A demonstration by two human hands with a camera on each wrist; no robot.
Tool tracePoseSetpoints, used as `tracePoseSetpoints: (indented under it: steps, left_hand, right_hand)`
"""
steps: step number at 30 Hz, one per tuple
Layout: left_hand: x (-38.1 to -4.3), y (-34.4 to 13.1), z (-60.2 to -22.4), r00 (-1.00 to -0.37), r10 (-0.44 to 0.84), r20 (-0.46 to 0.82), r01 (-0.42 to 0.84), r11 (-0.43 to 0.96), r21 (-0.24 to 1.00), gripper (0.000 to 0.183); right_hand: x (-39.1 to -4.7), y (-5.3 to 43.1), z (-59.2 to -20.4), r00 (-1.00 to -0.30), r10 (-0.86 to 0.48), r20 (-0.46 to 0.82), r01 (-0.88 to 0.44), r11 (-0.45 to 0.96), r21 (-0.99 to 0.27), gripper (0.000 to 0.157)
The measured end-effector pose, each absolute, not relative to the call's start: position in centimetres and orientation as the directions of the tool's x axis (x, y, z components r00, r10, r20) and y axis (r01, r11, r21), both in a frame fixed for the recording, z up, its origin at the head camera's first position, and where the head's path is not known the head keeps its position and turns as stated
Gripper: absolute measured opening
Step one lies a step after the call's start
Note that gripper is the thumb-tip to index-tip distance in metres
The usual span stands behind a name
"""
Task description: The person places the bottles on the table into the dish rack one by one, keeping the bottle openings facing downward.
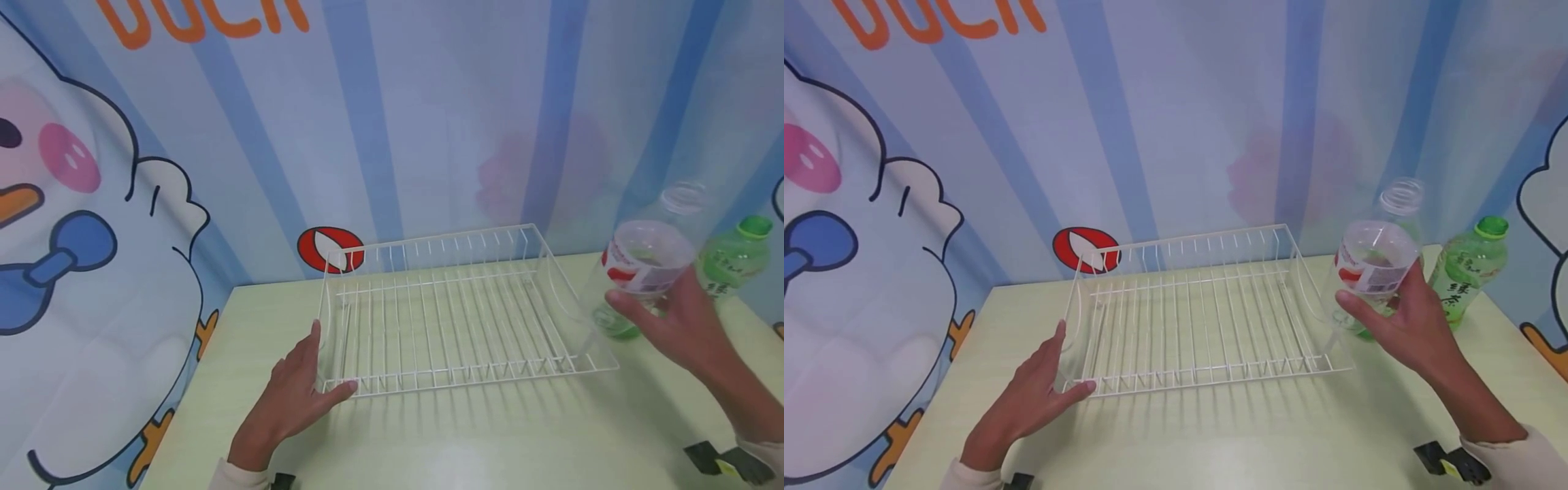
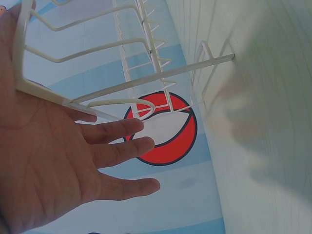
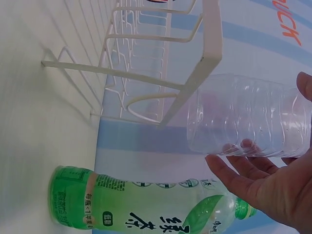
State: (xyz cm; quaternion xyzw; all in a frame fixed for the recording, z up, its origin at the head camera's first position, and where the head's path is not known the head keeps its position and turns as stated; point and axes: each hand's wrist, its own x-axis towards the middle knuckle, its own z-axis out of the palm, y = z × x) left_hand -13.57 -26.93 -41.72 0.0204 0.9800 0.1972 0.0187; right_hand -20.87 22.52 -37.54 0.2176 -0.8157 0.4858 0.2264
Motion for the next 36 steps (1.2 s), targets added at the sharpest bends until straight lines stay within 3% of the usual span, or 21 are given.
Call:
tracePoseSetpoints:
  steps: [24, 36]
  left_hand:
    - [-13.3, -27.3, -41.5, -0.998, 0.042, -0.045, 0.021, 0.921, 0.389, 0.116]
    - [-13.6, -26.9, -41.5, -0.998, 0.056, -0.041, 0.036, 0.920, 0.390, 0.116]
  right_hand:
    - [-21.5, 20.4, -37.4, -0.854, -0.137, 0.503, -0.505, 0.456, -0.733, 0.078]
    - [-21.6, 19.9, -37.5, -0.842, -0.148, 0.518, -0.527, 0.425, -0.736, 0.077]
